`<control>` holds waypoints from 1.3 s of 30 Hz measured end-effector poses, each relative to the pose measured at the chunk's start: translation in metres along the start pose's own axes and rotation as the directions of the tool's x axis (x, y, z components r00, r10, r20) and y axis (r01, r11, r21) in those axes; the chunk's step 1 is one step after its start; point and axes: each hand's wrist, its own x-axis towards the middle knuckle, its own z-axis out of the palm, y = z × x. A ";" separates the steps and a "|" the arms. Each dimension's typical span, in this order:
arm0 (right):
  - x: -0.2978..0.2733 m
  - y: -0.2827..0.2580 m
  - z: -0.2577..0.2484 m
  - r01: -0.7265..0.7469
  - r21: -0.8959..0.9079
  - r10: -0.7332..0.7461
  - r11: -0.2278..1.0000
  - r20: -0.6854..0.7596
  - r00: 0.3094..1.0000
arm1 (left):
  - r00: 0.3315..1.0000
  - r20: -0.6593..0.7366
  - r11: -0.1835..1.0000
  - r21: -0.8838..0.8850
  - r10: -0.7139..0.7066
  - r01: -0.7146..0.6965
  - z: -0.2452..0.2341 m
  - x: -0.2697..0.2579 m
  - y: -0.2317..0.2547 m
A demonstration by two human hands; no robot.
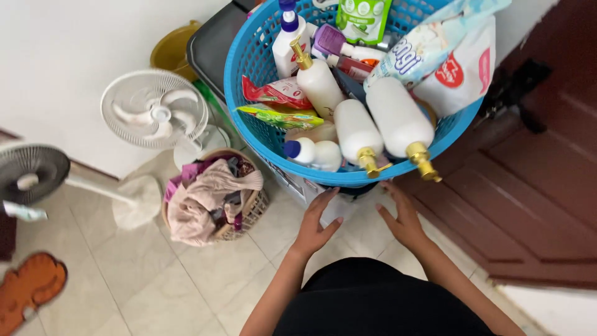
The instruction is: Transferring bottles of toilet cleaner, conditioner, and shampoo from a laundry basket to a bathroom shelf.
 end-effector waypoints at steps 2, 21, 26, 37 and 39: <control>-0.008 -0.040 0.017 -0.079 0.041 0.082 0.996 -0.079 0.994 | 0.997 0.074 1.000 -0.019 0.004 -0.002 -0.026 0.001 0.007; -0.075 -0.147 0.101 -0.271 0.036 0.265 0.962 -0.369 0.891 | 0.915 0.379 0.988 -0.113 0.140 -0.105 -0.123 -0.025 0.015; -0.065 -0.119 0.079 -0.138 -0.170 0.042 0.976 -0.474 0.880 | 0.917 0.359 0.982 -0.132 0.174 -0.135 -0.123 -0.017 0.028; 0.022 -0.159 -0.046 0.299 -0.283 -0.412 0.911 -0.595 0.690 | 0.918 0.273 0.957 -0.080 0.289 -0.278 -0.119 0.006 0.060; 0.036 -0.166 -0.039 0.305 -0.346 -0.455 0.887 -0.551 0.699 | 0.941 0.218 0.966 -0.075 0.260 -0.249 -0.121 0.006 0.069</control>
